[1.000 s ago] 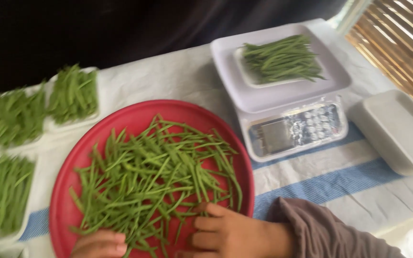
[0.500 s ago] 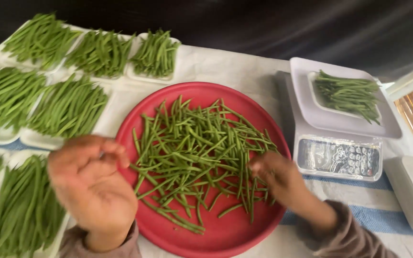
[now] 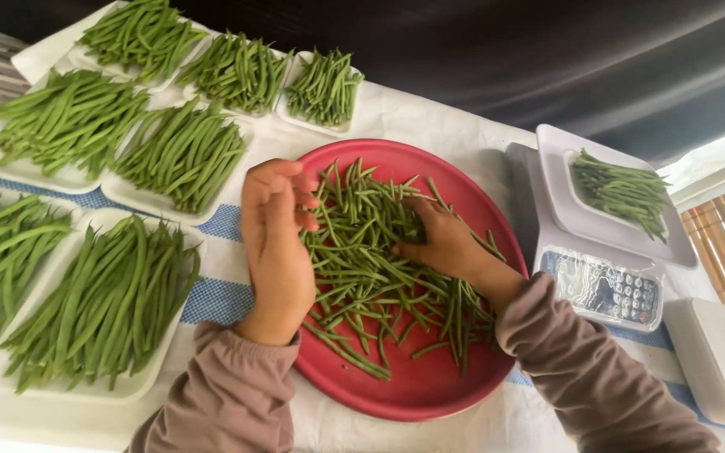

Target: Sorting green beans from a large tray into smaller trays and weighing them on a digital scale for packaging.

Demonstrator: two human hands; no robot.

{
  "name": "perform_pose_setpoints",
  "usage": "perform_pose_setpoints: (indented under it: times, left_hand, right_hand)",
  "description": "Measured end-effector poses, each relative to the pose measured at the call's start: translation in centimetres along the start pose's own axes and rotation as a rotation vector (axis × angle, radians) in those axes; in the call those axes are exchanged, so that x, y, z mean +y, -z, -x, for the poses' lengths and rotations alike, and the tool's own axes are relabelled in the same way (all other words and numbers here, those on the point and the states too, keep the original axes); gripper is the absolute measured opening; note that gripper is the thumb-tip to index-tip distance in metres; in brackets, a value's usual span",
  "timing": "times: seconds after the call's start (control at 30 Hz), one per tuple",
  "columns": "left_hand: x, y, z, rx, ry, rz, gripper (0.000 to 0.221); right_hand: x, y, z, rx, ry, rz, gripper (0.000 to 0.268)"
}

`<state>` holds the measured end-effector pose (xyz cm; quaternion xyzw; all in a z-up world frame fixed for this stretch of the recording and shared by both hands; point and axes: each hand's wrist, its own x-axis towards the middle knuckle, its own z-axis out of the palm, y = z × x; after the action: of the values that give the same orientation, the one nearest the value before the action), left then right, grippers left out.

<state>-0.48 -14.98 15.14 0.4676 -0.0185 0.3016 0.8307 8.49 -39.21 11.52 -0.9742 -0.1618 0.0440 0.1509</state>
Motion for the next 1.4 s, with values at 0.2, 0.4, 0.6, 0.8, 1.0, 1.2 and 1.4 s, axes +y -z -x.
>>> perform_pose_setpoints:
  times: [0.2,0.4,0.6,0.8,1.0,1.2,1.4]
  left_hand:
    - [-0.4,0.1,-0.1,-0.057,0.014,-0.014,0.023]
    - [0.0,0.2,-0.1,-0.071,0.023,0.02,0.02]
    - [-0.2,0.2,0.0,-0.08,0.04,0.012,0.019]
    - [-0.2,0.2,0.1,-0.096,0.058,0.023,0.015]
    - [0.3,0.0,0.3,-0.1,0.082,0.01,0.014]
    - [0.4,-0.3,0.4,-0.16,0.095,-0.005,0.01]
    - [-0.4,-0.2,0.2,-0.22,0.116,-0.059,0.009]
  right_hand:
    - [-1.6,3.0,2.8,-0.084,-0.101,-0.151,0.077]
    - [-1.0,7.8,2.4,0.175,-0.045,-0.546,0.066]
    - [3.7,7.7,1.4,0.116,0.095,-0.949,0.07]
    - [5.8,9.2,2.2,0.145,-0.081,-0.547,0.089]
    - [2.3,9.5,6.3,0.143,-0.111,-0.481,0.061]
    - [2.5,5.4,5.3,0.225,0.089,-0.179,0.033]
    - [-1.3,1.4,3.1,0.3,0.44,0.146,0.027]
